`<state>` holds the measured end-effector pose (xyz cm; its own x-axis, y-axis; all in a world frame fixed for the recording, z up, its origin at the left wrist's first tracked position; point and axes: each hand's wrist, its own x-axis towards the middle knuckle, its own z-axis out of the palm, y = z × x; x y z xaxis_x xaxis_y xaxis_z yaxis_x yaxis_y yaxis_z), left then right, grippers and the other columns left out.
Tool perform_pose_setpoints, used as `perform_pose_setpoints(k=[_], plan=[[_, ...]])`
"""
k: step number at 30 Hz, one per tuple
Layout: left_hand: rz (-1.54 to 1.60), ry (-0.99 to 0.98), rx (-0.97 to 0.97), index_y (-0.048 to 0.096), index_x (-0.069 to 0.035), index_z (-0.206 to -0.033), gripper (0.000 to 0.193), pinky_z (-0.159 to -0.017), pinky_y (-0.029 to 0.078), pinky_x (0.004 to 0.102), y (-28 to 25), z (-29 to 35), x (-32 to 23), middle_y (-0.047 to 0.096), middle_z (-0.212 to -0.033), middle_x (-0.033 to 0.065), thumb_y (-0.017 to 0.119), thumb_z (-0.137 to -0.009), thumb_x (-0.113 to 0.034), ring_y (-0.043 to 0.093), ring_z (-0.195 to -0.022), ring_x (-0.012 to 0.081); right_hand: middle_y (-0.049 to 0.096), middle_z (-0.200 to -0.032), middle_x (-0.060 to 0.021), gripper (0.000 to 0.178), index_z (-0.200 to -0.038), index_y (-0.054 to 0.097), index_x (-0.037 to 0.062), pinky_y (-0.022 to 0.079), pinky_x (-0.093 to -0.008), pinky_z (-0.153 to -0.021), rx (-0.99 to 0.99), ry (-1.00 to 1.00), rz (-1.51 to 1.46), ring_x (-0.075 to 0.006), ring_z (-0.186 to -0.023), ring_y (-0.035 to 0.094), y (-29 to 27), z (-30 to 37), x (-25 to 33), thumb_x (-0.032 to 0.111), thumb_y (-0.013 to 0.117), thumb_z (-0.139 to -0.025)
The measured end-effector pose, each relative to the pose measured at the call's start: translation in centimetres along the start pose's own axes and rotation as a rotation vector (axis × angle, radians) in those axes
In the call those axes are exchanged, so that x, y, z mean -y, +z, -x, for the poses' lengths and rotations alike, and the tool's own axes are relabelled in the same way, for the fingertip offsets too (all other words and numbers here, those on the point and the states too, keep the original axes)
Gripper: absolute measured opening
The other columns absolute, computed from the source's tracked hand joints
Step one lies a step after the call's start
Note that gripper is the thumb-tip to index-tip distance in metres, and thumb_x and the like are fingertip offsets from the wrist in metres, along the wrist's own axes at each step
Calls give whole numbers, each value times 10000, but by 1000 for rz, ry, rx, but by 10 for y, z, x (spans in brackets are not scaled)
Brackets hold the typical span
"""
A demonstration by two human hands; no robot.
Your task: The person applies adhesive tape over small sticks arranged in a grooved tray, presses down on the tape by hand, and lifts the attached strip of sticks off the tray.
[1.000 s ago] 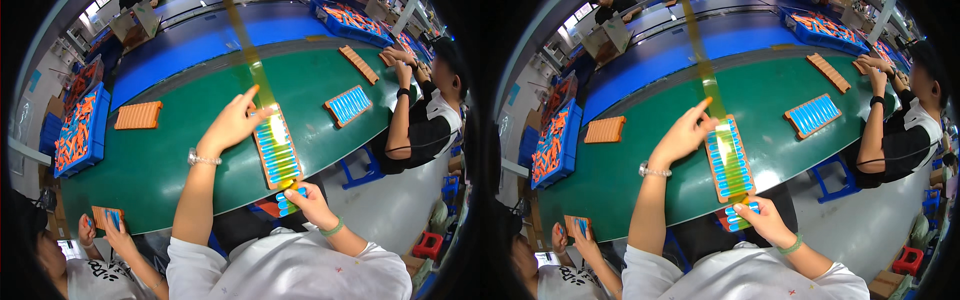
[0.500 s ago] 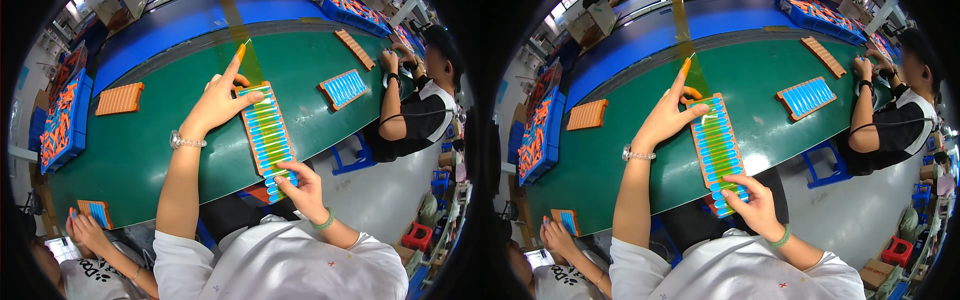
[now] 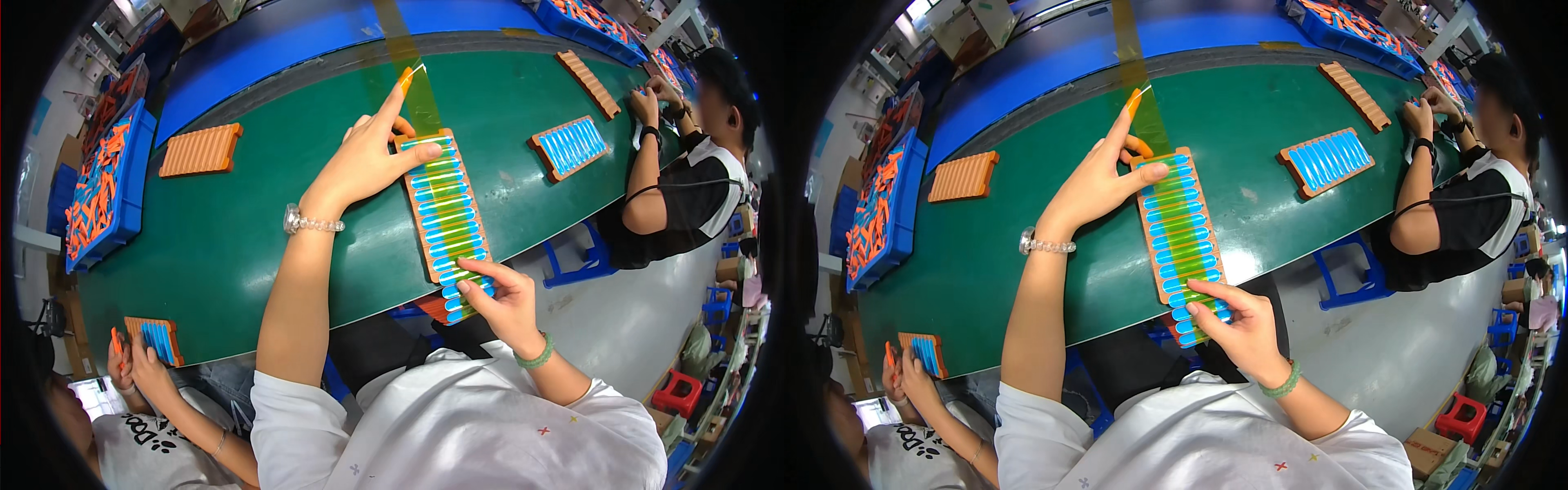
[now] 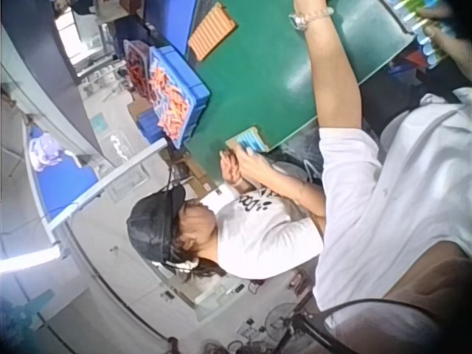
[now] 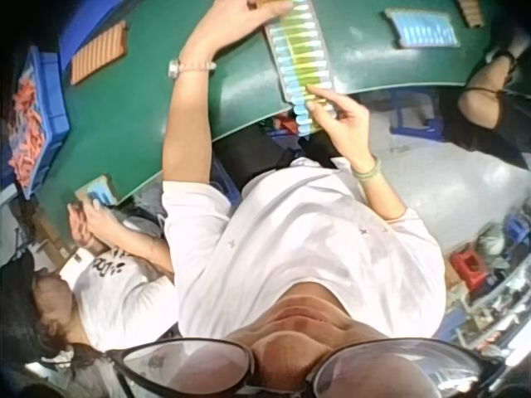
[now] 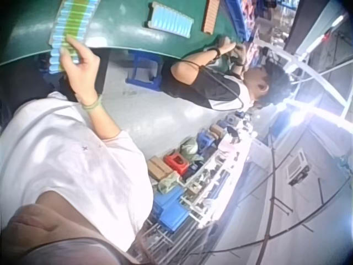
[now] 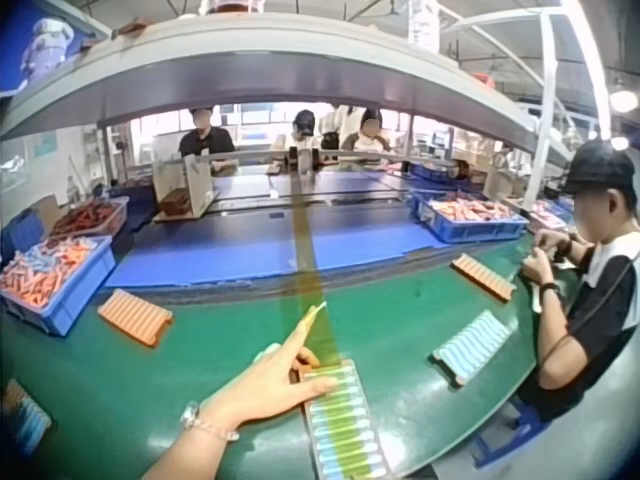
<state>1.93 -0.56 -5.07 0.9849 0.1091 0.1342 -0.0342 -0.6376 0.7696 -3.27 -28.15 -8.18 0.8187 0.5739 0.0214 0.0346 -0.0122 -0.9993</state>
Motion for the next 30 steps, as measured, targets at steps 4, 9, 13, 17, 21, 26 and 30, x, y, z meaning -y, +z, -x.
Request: perform_pose_setpoints(k=[4, 9, 13, 17, 21, 26, 30], plan=[[35, -6, -6, 175, -197, -1595, 991, -994, 417, 438, 0, 0, -1, 660, -1079, 127, 716, -833, -526, 581, -1034, 305, 733, -1036, -115, 319, -1178, 686, -25, 544, -235, -789, 14, -34, 41, -94, -887, 674, -1, -2, 2, 2, 731, -864], [-33, 17, 9, 133, -149, -1597, 1012, -955, 468, 390, 0, -1, 0, 616, -1119, 152, 712, -856, -521, 571, -1007, 245, 737, -1023, -120, 298, -1158, 694, -14, 539, -226, -748, 15, -32, 73, -92, -867, 676, -3, -4, 9, 27, 738, -866], [57, -3, -15, 198, -166, -1589, 1008, -974, 437, 439, 1, 0, 5, 663, -1090, 134, 722, -822, -559, 584, -1026, 300, 715, -975, -145, 308, -1117, 719, 58, 500, -255, -636, 151, 149, 352, -136, -773, 672, -11, -11, 55, 187, 780, -844], [105, -8, -16, 208, -159, -1587, 1006, -959, 447, 431, 1, 0, 3, 663, -1094, 134, 718, -823, -570, 584, -1018, 295, 580, -1072, -104, 392, -1112, 730, 131, 491, -327, -763, 277, -77, 1036, -256, -963, 564, -11, -13, 78, 305, 810, -770], [19, 10, 3, 178, -136, -1591, 950, -955, 464, 387, 0, 1, 1, 608, -1132, 140, 690, -885, -511, 569, -1007, 231, 589, -1040, -75, 403, -1086, 688, 45, 429, -383, -926, 309, -543, 1153, -259, -955, 562, -9, -17, 69, 255, 795, -759], [-28, 13, -19, 259, -104, -1566, 863, -991, 432, 383, 3, 1, 3, 582, -1183, 122, 643, -916, -523, 528, -1074, 245, 579, -895, -87, 200, -961, 626, 33, 455, -382, -810, 270, -611, 1050, -265, -848, 581, -6, -35, 51, 29, 691, -772], [-152, 48, -98, 377, -82, -1510, 785, -1034, 376, 378, 5, 2, 2, 492, -1363, 107, 577, -932, -574, 438, -1182, 279, 564, -868, -102, 211, -940, 598, 24, 451, -393, -770, 237, -616, 1010, -281, -814, 571, 1, -46, 50, -41, 649, -746]])
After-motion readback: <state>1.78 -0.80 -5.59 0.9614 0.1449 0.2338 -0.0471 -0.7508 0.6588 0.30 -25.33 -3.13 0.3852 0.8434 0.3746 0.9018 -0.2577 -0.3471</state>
